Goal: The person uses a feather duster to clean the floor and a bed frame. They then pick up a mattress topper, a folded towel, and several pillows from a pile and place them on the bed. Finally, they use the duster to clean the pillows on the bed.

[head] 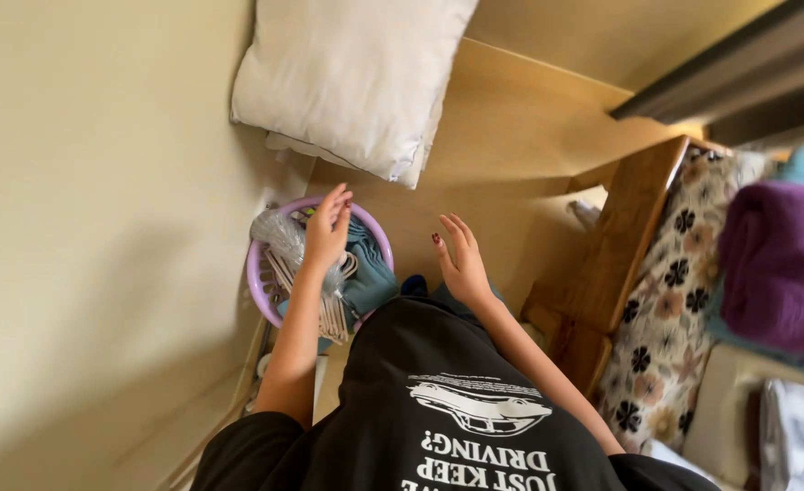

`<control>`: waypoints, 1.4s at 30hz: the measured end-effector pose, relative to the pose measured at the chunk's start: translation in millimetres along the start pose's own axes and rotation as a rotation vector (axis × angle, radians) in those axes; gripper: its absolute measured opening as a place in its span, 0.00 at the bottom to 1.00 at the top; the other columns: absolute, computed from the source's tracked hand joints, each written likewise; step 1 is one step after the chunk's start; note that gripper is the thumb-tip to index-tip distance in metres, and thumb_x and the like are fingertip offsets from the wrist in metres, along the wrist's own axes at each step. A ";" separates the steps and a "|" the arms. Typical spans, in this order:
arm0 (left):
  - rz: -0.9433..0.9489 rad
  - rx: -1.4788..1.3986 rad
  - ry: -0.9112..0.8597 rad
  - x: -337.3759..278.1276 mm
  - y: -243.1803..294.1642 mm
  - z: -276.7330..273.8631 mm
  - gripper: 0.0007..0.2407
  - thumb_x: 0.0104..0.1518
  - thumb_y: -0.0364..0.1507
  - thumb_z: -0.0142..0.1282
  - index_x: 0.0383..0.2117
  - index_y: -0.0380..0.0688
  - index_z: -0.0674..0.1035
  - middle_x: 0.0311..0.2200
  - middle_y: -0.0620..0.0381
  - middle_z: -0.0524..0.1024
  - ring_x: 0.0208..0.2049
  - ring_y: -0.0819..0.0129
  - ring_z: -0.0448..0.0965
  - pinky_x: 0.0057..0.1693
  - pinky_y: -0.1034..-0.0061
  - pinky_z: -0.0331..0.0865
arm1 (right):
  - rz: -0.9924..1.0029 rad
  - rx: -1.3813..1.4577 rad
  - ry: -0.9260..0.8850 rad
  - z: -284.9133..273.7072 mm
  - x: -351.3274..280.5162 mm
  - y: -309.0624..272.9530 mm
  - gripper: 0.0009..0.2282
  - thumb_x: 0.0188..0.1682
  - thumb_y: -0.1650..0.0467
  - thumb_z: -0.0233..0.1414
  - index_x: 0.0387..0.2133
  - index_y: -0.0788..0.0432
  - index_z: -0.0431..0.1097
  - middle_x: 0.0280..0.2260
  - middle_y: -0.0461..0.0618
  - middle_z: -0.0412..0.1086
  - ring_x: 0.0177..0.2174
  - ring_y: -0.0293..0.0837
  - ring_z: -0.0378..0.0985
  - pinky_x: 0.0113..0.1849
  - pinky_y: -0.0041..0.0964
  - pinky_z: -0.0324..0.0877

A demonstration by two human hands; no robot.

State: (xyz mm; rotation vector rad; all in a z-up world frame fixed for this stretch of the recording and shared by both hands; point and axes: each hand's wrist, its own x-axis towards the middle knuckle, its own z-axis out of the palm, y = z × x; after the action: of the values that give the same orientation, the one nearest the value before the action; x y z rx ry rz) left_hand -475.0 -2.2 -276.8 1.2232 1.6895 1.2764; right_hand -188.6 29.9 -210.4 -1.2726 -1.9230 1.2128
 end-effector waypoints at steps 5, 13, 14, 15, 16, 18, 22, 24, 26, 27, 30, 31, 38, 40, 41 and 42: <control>-0.104 -0.051 0.133 24.4 -25.7 -18.9 0.16 0.69 0.27 0.48 0.62 0.39 0.70 0.55 0.49 0.78 0.55 0.63 0.80 0.59 0.73 0.71 | 0.032 -0.043 -0.011 5.4 72.7 60.3 0.19 0.57 0.66 0.49 0.60 0.60 0.63 0.59 0.62 0.65 0.58 0.59 0.67 0.57 0.46 0.64; -0.167 -0.005 0.286 132.4 -34.6 -24.8 0.15 0.67 0.28 0.49 0.58 0.39 0.73 0.55 0.48 0.77 0.57 0.62 0.78 0.60 0.71 0.70 | 0.166 -0.035 -0.114 7.4 237.1 144.9 0.22 0.55 0.61 0.50 0.59 0.60 0.64 0.55 0.60 0.70 0.51 0.53 0.75 0.49 0.44 0.70; -0.161 0.014 0.328 157.3 -31.4 -26.2 0.14 0.67 0.28 0.50 0.58 0.39 0.73 0.55 0.47 0.78 0.56 0.60 0.78 0.59 0.70 0.70 | 0.222 0.010 -0.126 9.6 263.5 155.4 0.23 0.54 0.61 0.51 0.59 0.60 0.64 0.55 0.60 0.68 0.51 0.52 0.75 0.49 0.44 0.70; -0.155 0.033 0.369 182.8 -28.6 -28.3 0.14 0.67 0.29 0.50 0.57 0.39 0.74 0.54 0.47 0.78 0.56 0.59 0.78 0.58 0.69 0.70 | 0.277 0.054 -0.139 12.6 291.3 165.6 0.24 0.53 0.60 0.52 0.59 0.60 0.63 0.56 0.59 0.67 0.51 0.51 0.75 0.48 0.44 0.71; -0.157 0.031 0.376 203.0 -30.7 -26.2 0.14 0.67 0.29 0.50 0.57 0.39 0.74 0.54 0.47 0.78 0.56 0.59 0.78 0.58 0.69 0.70 | 0.274 0.051 -0.146 12.1 313.0 173.5 0.24 0.53 0.60 0.52 0.59 0.60 0.63 0.56 0.59 0.67 0.51 0.51 0.75 0.48 0.44 0.71; -0.127 0.187 0.459 247.9 -36.8 -23.5 0.14 0.66 0.30 0.52 0.55 0.40 0.76 0.53 0.46 0.78 0.56 0.54 0.78 0.60 0.65 0.70 | 0.400 0.172 -0.116 13.7 358.9 190.6 0.27 0.53 0.58 0.54 0.61 0.62 0.61 0.54 0.59 0.70 0.51 0.49 0.75 0.50 0.42 0.70; -0.059 0.350 0.508 338.3 -74.8 -17.8 0.15 0.65 0.31 0.54 0.56 0.40 0.75 0.56 0.44 0.74 0.59 0.49 0.72 0.64 0.61 0.65 | 0.583 0.112 -0.136 11.0 419.4 223.4 0.34 0.49 0.54 0.55 0.64 0.61 0.56 0.54 0.59 0.72 0.52 0.49 0.73 0.51 0.40 0.67; -0.158 0.440 0.492 368.5 -81.2 -14.4 0.19 0.65 0.33 0.53 0.60 0.40 0.71 0.60 0.43 0.69 0.64 0.46 0.64 0.67 0.57 0.60 | 0.884 0.198 -0.118 5.3 447.2 192.7 0.42 0.43 0.48 0.56 0.67 0.58 0.51 0.56 0.59 0.67 0.54 0.54 0.69 0.50 0.48 0.67; -0.182 0.484 0.475 396.6 -87.3 -21.6 0.20 0.65 0.34 0.54 0.61 0.40 0.69 0.62 0.42 0.66 0.65 0.44 0.60 0.67 0.56 0.57 | 0.961 0.262 -0.089 9.6 463.6 201.3 0.45 0.41 0.47 0.56 0.68 0.57 0.49 0.59 0.59 0.63 0.56 0.54 0.67 0.53 0.49 0.65; -0.209 0.523 0.462 410.6 -91.3 -27.3 0.22 0.65 0.35 0.54 0.62 0.39 0.67 0.63 0.41 0.63 0.67 0.42 0.57 0.67 0.54 0.55 | 1.036 0.319 -0.061 14.2 472.0 205.0 0.48 0.40 0.45 0.57 0.69 0.57 0.46 0.62 0.59 0.59 0.58 0.54 0.65 0.55 0.50 0.63; -0.235 0.569 0.420 437.1 -114.7 -41.6 0.25 0.64 0.37 0.56 0.64 0.38 0.65 0.64 0.39 0.61 0.67 0.39 0.55 0.66 0.53 0.53 | 1.052 0.365 0.000 23.5 486.1 203.3 0.51 0.38 0.44 0.58 0.69 0.57 0.45 0.65 0.60 0.53 0.62 0.55 0.56 0.59 0.54 0.58; -0.242 0.574 0.405 442.6 -122.4 -46.0 0.25 0.64 0.37 0.56 0.64 0.38 0.65 0.64 0.39 0.61 0.67 0.39 0.55 0.66 0.53 0.53 | 1.068 0.370 0.002 28.7 485.8 217.0 0.51 0.38 0.44 0.58 0.69 0.57 0.45 0.65 0.60 0.53 0.62 0.55 0.56 0.59 0.54 0.58; -0.459 0.495 0.373 479.6 -132.9 -68.5 0.34 0.57 0.48 0.57 0.62 0.34 0.64 0.60 0.39 0.64 0.61 0.44 0.63 0.65 0.56 0.59 | 1.021 0.560 0.064 44.9 492.5 227.8 0.53 0.34 0.45 0.62 0.69 0.57 0.44 0.66 0.58 0.53 0.64 0.55 0.53 0.61 0.55 0.52; -0.493 0.537 0.350 485.4 -132.5 -69.0 0.36 0.56 0.51 0.57 0.61 0.32 0.63 0.60 0.38 0.64 0.60 0.44 0.63 0.63 0.55 0.58 | 1.061 0.588 0.103 43.7 493.1 218.4 0.53 0.32 0.45 0.62 0.68 0.57 0.46 0.64 0.57 0.55 0.63 0.55 0.56 0.61 0.53 0.55; -0.560 0.617 0.302 485.7 -130.5 -68.9 0.36 0.56 0.53 0.56 0.59 0.32 0.65 0.58 0.38 0.66 0.59 0.43 0.64 0.63 0.54 0.58 | 1.084 0.577 0.104 41.6 492.9 210.8 0.53 0.30 0.46 0.62 0.68 0.58 0.48 0.64 0.58 0.56 0.62 0.56 0.58 0.60 0.55 0.58; -0.622 0.700 0.255 488.0 -127.6 -70.8 0.36 0.56 0.56 0.54 0.57 0.32 0.66 0.57 0.39 0.68 0.59 0.43 0.65 0.63 0.53 0.58 | 1.104 0.569 0.105 40.5 494.8 201.7 0.53 0.29 0.46 0.63 0.67 0.58 0.49 0.63 0.58 0.58 0.61 0.58 0.60 0.59 0.56 0.60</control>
State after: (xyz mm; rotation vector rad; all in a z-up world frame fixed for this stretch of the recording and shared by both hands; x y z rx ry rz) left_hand -732.9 427.0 -369.9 0.7677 2.5627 0.4753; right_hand -339.5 494.5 -430.8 -2.0241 -0.5812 1.9256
